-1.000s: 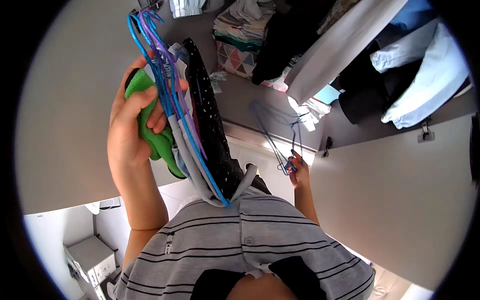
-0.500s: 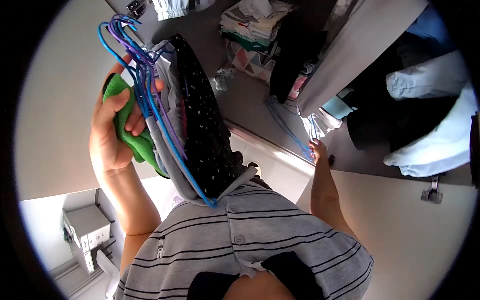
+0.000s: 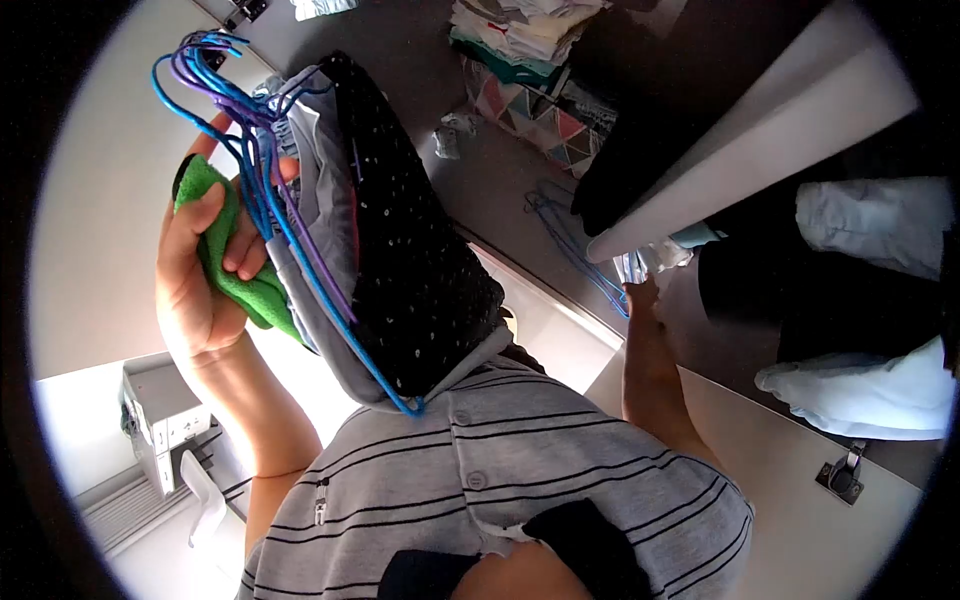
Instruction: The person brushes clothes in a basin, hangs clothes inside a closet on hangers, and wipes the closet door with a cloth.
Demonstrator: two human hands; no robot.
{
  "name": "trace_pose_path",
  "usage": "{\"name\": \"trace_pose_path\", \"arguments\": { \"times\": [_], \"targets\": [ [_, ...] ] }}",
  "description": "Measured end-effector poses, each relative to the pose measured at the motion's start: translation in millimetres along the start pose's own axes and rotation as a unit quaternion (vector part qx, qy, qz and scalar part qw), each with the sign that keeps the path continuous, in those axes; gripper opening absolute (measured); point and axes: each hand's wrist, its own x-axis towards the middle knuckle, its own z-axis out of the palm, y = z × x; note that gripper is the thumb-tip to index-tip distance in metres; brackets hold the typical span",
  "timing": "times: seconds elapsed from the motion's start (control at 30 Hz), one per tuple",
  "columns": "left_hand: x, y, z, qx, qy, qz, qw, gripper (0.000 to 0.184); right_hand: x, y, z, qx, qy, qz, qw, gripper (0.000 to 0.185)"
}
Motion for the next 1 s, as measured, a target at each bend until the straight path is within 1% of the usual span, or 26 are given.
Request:
{"name": "trace_pose_path", "arguments": {
  "times": [0.03,0.07,0.13,0.17,0.2,0.27,0.3,0.33,0.37,0.4,0.43,0.47,0.53,0.6,0.63,0.7,0.73,0.8,0.83,0.87,0.93,0.97,1.0],
  "targets": [
    [0,-1,-3,-0.004,-0.003,0.001,1.000,0.064,-7,-5,-3,0.013,-0.043,0.021,0.999,0.076],
    [0,-1,-7,-0.008,-0.006,0.001,1.000,0.063,-16,-7,0,0.010,-0.043,0.021,0.999,0.076],
    [-2,3,-14,-0.031,-0.011,-0.009,0.999,0.063,-38,-22,6,0.002,0.036,0.001,0.999,0.072],
    [-3,5,-23,-0.035,-0.021,-0.011,0.999,0.063,-51,-29,7,0.008,0.077,-0.001,0.997,0.066],
    [-5,6,-27,-0.041,-0.018,-0.013,0.999,0.064,-65,-32,7,0.008,0.075,-0.008,0.997,0.066],
    [-12,9,-35,-0.046,-0.025,-0.013,0.999,0.065,-89,-35,8,0.039,0.177,-0.078,0.980,0.062],
    [-15,13,-37,-0.055,-0.035,-0.012,0.998,0.065,-125,-54,-3,0.036,0.189,-0.083,0.978,0.049],
    [-17,16,-42,-0.114,-0.049,-0.019,0.992,0.048,-136,-60,0,0.060,0.165,-0.140,0.975,0.038],
    [-19,16,-47,-0.122,-0.053,-0.014,0.991,0.046,-129,-58,30,0.201,0.087,-0.239,0.946,0.032],
    [-22,17,-53,-0.129,-0.056,-0.009,0.990,0.045,-117,-55,62,0.332,0.005,-0.331,0.883,0.026],
    [-26,21,-56,-0.145,-0.061,-0.015,0.987,0.043,-163,-78,40,0.355,-0.135,-0.307,0.872,0.025],
    [-27,22,-63,-0.164,-0.082,-0.016,0.983,0.043,-240,-110,-5,0.372,-0.269,-0.274,0.845,0.026],
    [-32,27,-72,-0.166,-0.083,-0.019,0.982,0.044,-335,-145,-61,0.377,-0.351,-0.409,0.753,0.038],
    [-34,30,-77,-0.163,-0.090,-0.019,0.982,0.048,-413,-168,-121,0.440,-0.402,-0.536,0.599,0.043],
    [-36,33,-80,-0.164,-0.105,-0.019,0.981,0.050,-442,-175,-142,0.442,-0.391,-0.540,0.600,0.043],
    [-37,40,-92,-0.166,-0.135,-0.014,0.977,0.056,-491,-192,-167,0.365,-0.312,-0.689,0.542,0.052],
    [-36,42,-100,-0.175,-0.139,-0.022,0.974,0.058,-509,-197,-169,0.347,-0.320,-0.668,0.575,0.046],
    [-43,55,-104,-0.171,-0.153,-0.029,0.973,0.061,-523,-194,-169,0.343,-0.343,-0.648,0.588,0.039],
    [-48,61,-101,-0.170,-0.163,-0.033,0.971,0.062,-529,-184,-177,0.350,-0.348,-0.621,0.608,0.031],
    [-52,65,-100,-0.168,-0.174,-0.036,0.970,0.063,-536,-174,-184,0.355,-0.346,-0.592,0.635,0.024],
    [-52,71,-102,-0.188,-0.211,-0.037,0.959,0.065,-558,-165,-199,0.409,-0.377,-0.499,0.664,0.018],
    [-53,78,-105,-0.188,-0.227,-0.042,0.955,0.066,-567,-165,-199,0.425,-0.358,-0.525,0.645,0.015],
    [-55,87,-106,-0.188,-0.243,-0.043,0.951,0.067,-580,-162,-204,0.447,-0.376,-0.494,0.644,0.015]
  ]
}}
